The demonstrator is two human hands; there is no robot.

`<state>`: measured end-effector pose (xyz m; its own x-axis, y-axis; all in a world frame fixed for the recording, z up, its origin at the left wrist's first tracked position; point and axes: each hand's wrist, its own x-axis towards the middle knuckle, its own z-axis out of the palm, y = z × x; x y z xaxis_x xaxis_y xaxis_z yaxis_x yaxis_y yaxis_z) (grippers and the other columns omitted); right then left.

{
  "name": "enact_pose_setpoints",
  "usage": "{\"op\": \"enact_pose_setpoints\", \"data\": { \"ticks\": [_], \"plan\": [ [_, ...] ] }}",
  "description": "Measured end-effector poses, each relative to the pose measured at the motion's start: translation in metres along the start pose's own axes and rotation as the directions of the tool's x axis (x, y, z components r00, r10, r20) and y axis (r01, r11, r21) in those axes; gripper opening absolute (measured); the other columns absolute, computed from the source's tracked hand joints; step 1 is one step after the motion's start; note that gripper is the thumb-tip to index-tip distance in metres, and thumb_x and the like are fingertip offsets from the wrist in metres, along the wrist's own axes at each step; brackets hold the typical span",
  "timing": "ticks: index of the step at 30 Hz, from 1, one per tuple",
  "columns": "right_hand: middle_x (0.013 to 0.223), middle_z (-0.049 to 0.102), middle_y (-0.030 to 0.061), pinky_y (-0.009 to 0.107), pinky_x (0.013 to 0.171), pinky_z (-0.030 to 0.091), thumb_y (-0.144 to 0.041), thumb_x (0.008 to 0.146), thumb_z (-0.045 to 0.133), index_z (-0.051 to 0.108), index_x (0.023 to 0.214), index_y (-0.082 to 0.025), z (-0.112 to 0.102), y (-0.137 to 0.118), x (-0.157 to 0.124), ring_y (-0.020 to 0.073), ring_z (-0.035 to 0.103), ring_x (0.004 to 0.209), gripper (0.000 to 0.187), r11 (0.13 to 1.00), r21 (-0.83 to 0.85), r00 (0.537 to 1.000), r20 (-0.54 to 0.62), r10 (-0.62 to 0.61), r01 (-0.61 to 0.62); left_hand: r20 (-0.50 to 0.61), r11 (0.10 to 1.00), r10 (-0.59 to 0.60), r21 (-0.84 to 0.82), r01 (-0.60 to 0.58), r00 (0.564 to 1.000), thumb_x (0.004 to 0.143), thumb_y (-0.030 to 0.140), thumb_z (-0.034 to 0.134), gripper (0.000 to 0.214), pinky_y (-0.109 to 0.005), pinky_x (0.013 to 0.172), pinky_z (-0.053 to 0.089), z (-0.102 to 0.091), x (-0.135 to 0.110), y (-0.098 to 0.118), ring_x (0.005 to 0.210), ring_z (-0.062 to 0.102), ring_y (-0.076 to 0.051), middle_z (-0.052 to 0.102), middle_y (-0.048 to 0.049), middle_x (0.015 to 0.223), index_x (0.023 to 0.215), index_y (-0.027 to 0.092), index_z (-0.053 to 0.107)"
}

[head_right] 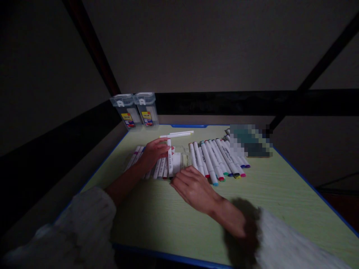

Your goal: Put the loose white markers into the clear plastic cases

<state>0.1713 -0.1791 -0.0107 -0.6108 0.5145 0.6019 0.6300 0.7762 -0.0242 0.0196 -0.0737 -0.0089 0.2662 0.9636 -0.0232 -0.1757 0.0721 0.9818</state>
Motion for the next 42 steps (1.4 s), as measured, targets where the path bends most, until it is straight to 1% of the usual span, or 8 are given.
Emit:
{"op": "enact_pose_setpoints", "data": {
  "ticks": [9, 14, 18, 22, 26, 30, 36, 42],
  "plan": [
    [0.066, 0.053, 0.0021, 0.028, 0.064, 0.034, -0.029, 0.088, 0.041, 0.052, 0.067, -0.016, 0.003, 0.004, -0.003, 0.015, 0.047, 0.065, 0.026, 0.979, 0.022, 0.974, 0.107, 0.198, -0.202, 0.005, 0.999, -0.022, 0.022, 0.022, 1.0, 0.057, 0.018, 0.069, 0.041, -0.024, 0.059, 0.049, 0.002, 0.0, -0.002, 0.056, 0.06, -0.011, 0.064, -0.0009, 0.065, 0.095, 0.012, 0.054],
    [0.066, 0.053, 0.0017, 0.028, 0.064, 0.033, -0.031, 0.087, 0.043, 0.051, 0.067, -0.016, 0.004, 0.003, -0.003, 0.0151, 0.047, 0.065, 0.026, 0.965, 0.036, 0.958, 0.135, 0.253, -0.26, 0.007, 0.998, -0.036, 0.054, 0.036, 0.999, 0.059, 0.017, 0.067, 0.04, -0.025, 0.061, 0.049, 0.002, 0.001, -0.001, 0.058, 0.06, -0.011, 0.065, -0.0028, 0.069, 0.096, 0.011, 0.053],
    [0.068, 0.053, 0.0025, 0.029, 0.065, 0.032, -0.031, 0.086, 0.044, 0.051, 0.068, -0.016, 0.003, 0.001, -0.002, 0.0164, 0.047, 0.068, 0.024, 0.959, 0.015, 0.949, 0.151, 0.278, -0.283, 0.005, 0.988, -0.032, 0.154, 0.03, 0.999, 0.06, 0.015, 0.064, 0.033, -0.024, 0.058, 0.049, 0.002, 0.002, -0.002, 0.058, 0.059, -0.011, 0.062, -0.0001, 0.066, 0.092, 0.011, 0.055],
    [0.071, 0.053, 0.0033, 0.03, 0.066, 0.031, -0.031, 0.085, 0.045, 0.051, 0.07, -0.016, 0.003, 0.001, -0.001, 0.0176, 0.048, 0.07, 0.022, 0.956, -0.026, 0.942, 0.166, 0.293, -0.293, 0.038, 0.944, 0.032, 0.328, -0.043, 0.999, 0.063, 0.013, 0.06, 0.028, -0.022, 0.055, 0.048, 0.001, 0.007, -0.004, 0.054, 0.057, -0.01, 0.058, 0.0021, 0.062, 0.09, 0.011, 0.056],
    [0.073, 0.054, 0.0035, 0.03, 0.067, 0.031, -0.03, 0.085, 0.045, 0.052, 0.072, -0.016, 0.003, 0.0, 0.0, 0.0178, 0.048, 0.071, 0.02, 0.953, -0.044, 0.934, 0.186, 0.304, -0.301, 0.086, 0.816, 0.173, 0.545, -0.192, 0.981, 0.066, 0.015, 0.057, 0.025, -0.024, 0.061, 0.047, -0.002, 0.012, -0.008, 0.061, 0.057, -0.012, 0.059, 0.0002, 0.064, 0.09, 0.011, 0.059],
    [0.074, 0.054, 0.0041, 0.03, 0.067, 0.031, -0.029, 0.085, 0.044, 0.053, 0.074, -0.016, 0.003, -0.001, 0.0, 0.0181, 0.048, 0.072, 0.02, 0.953, -0.05, 0.932, 0.199, 0.303, -0.299, 0.166, 0.583, 0.342, 0.734, -0.348, 0.925, 0.073, 0.019, 0.05, 0.021, -0.028, 0.077, 0.044, -0.005, 0.015, -0.01, 0.078, 0.054, -0.015, 0.062, -0.0041, 0.081, 0.089, 0.013, 0.063],
    [0.074, 0.055, 0.0042, 0.031, 0.068, 0.031, -0.029, 0.084, 0.044, 0.053, 0.075, -0.016, 0.003, -0.002, 0.001, 0.0179, 0.048, 0.073, 0.019, 0.95, -0.054, 0.926, 0.209, 0.313, -0.309, 0.26, 0.315, 0.305, 0.881, -0.354, 0.916, 0.082, 0.021, 0.036, 0.032, -0.036, 0.089, 0.033, -0.006, 0.014, -0.014, 0.093, 0.045, -0.019, 0.057, -0.0054, 0.088, 0.098, 0.017, 0.063],
    [0.08, 0.056, 0.0057, 0.033, 0.07, 0.031, -0.03, 0.083, 0.045, 0.052, 0.081, -0.016, 0.004, -0.002, 0.001, 0.0211, 0.047, 0.078, 0.016, 0.94, -0.071, 0.913, 0.226, 0.34, -0.333, 0.251, 0.251, 0.253, 0.916, -0.314, 0.934, 0.083, 0.024, 0.033, 0.035, -0.038, 0.092, 0.03, -0.007, 0.013, -0.021, 0.104, 0.037, -0.02, 0.046, -0.0067, 0.106, 0.107, 0.02, 0.058]
  ]
}}
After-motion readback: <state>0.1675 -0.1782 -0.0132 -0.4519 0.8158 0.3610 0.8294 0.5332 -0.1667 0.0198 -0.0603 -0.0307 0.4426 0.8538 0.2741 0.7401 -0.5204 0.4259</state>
